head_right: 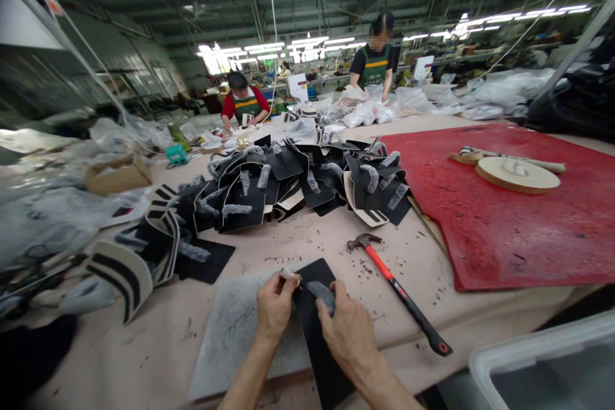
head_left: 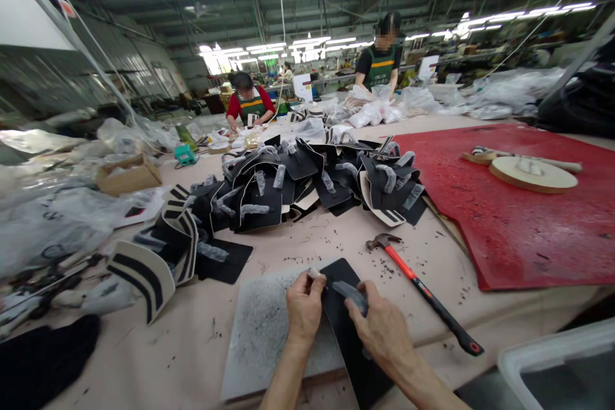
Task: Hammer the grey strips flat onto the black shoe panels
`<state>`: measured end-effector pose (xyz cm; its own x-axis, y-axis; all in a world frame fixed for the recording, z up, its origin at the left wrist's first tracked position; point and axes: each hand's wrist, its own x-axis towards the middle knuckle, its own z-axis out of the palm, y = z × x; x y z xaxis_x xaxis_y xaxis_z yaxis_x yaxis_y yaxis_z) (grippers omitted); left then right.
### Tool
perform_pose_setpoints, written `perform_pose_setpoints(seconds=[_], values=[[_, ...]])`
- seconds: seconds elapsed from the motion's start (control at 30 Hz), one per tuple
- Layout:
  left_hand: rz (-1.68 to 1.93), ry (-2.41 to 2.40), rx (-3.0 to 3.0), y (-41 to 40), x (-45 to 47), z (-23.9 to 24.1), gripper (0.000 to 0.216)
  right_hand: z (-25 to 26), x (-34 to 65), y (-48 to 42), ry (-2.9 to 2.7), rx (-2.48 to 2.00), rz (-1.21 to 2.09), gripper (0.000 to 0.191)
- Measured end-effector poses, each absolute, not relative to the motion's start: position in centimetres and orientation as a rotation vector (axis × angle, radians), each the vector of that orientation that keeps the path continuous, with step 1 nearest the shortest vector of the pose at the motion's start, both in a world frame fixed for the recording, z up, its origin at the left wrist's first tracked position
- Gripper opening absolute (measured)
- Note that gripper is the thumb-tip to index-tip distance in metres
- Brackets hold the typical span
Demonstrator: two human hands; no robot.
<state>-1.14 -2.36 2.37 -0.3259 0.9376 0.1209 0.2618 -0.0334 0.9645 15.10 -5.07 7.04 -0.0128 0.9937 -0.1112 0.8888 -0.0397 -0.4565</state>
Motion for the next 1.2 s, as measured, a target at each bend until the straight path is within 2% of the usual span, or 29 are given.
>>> perform_pose_setpoints(seconds=[0.27,0.43,0.73,1.07,1.13,1.2], values=[[1.339,1.584,1.214,-0.4,-0.8,1.5,0.022,5.7,14.2,-5.3,-2.118,-1.938,0.659,0.045],[1.36,1.512,1.14,0.4,-0.5,1.1,0.026,5.5,13.6,-5.2,-2.154,-1.9,0.851,0.062],[1.301,1.518,1.227,0.4,-0.2,0.3,0.025,5.3,13.4,-5.0,-2.089,-1.869,1.041,0.068],[1.263,1.654,1.46,0.4,0.5,0.6,0.018,6.1,14.3,-5.2,-2.11,-1.805,1.053,0.066],[1.269,1.673,1.513,0.3,0.7,0.6,0.016,6.0,15.9,-4.9,-2.099,-1.741,0.971,0.057],[1.268,1.695,1.552,0.2,0.9,0.5,0.016,5.4,18.6,-4.1,-2.077,-1.763,0.711,0.049]])
